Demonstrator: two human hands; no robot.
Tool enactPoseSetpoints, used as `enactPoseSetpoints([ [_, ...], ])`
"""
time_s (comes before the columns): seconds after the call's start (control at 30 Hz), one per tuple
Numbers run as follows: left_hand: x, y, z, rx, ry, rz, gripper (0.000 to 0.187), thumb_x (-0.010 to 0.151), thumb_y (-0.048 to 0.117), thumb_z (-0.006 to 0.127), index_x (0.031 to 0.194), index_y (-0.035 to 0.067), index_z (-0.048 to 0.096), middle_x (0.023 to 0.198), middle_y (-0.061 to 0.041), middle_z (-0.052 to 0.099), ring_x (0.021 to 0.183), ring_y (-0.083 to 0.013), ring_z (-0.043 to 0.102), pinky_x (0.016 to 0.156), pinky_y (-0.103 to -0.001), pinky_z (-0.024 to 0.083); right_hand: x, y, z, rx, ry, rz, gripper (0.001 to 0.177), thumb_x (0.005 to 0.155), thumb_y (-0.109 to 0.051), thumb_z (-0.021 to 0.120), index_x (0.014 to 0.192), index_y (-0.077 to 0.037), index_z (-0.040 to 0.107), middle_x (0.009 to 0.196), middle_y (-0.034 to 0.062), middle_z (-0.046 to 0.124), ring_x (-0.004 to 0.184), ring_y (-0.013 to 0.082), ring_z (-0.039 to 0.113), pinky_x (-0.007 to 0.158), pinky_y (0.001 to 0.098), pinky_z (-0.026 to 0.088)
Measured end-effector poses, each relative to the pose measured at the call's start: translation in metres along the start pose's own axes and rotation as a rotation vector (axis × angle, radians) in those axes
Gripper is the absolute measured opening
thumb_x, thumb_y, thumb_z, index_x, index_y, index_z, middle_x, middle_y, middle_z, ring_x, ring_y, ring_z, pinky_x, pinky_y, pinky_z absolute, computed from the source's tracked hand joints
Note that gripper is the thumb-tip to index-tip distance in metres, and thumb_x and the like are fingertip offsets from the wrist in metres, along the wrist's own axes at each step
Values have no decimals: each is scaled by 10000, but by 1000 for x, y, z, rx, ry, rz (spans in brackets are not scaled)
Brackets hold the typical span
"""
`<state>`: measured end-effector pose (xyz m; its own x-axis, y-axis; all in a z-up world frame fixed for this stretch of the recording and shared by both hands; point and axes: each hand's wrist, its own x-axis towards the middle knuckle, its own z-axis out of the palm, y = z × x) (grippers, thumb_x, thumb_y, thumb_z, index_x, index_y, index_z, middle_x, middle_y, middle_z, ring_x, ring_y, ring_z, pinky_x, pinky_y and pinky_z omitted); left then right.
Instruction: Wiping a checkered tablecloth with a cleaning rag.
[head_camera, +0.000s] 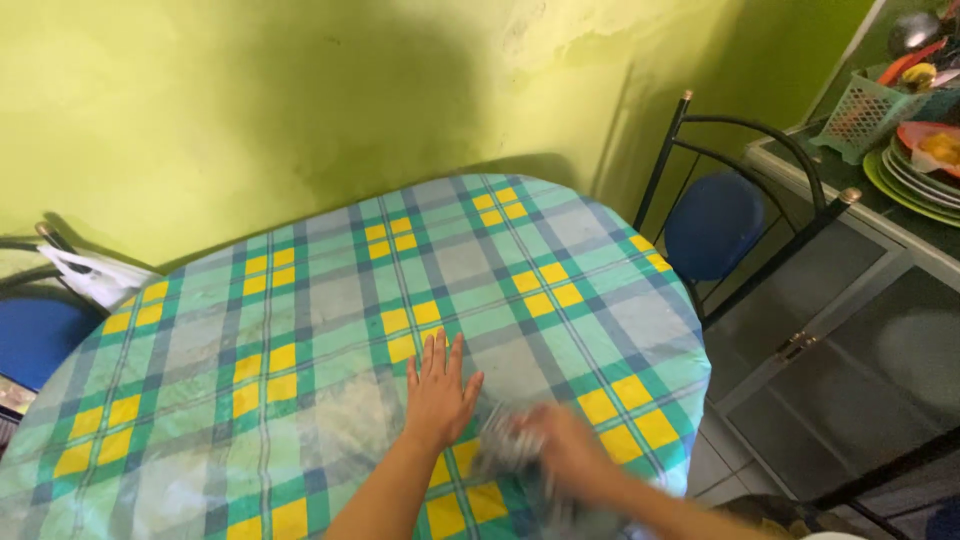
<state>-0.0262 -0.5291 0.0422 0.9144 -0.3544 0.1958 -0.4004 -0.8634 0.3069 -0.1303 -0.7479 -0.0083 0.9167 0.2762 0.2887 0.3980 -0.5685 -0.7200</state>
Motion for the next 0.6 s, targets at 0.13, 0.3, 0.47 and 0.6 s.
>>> enactPoseSetpoints([
  [0.13, -4, -1, -1, -28, -24, -20, 743, 979, 472, 520, 1578, 110, 274, 1659, -172, 204, 1542, -343, 152, 1198, -594, 140, 51, 36, -91, -506, 169, 63, 644, 693, 10, 536, 1270, -224, 699, 1290, 137, 637, 1113, 387, 603, 912, 526, 474],
  [0.3, -8, -16, 4, -10, -75, -58, 747, 976, 480, 518, 1576, 116, 264, 1660, -165, 188, 1541, -334, 142, 1196, -589, 130, 32, 76, -131, -655, 74, 364, 657, 781, -37, 553, 1366, -330, 609, 1423, 68, 552, 1196, 348, 546, 986, 522, 438],
  [0.47, -16, -30, 2, -22, -111, -100, 741, 983, 494, 508, 1575, 121, 266, 1655, -152, 206, 1536, -337, 158, 1211, -580, 127, -19, 75, -101, -705, 138, 448, 622, 802, -90, 600, 1394, -280, 573, 1378, 127, 542, 1212, 363, 511, 1019, 507, 436],
  [0.6, -15, -42, 5, -14, -114, -88, 735, 984, 494, 506, 1572, 118, 276, 1652, -158, 211, 1537, -343, 168, 1206, -582, 137, -59, 54, -60, -620, 116, 445, 741, 733, -63, 663, 1436, -267, 552, 1379, 183, 523, 1158, 373, 516, 994, 496, 445],
])
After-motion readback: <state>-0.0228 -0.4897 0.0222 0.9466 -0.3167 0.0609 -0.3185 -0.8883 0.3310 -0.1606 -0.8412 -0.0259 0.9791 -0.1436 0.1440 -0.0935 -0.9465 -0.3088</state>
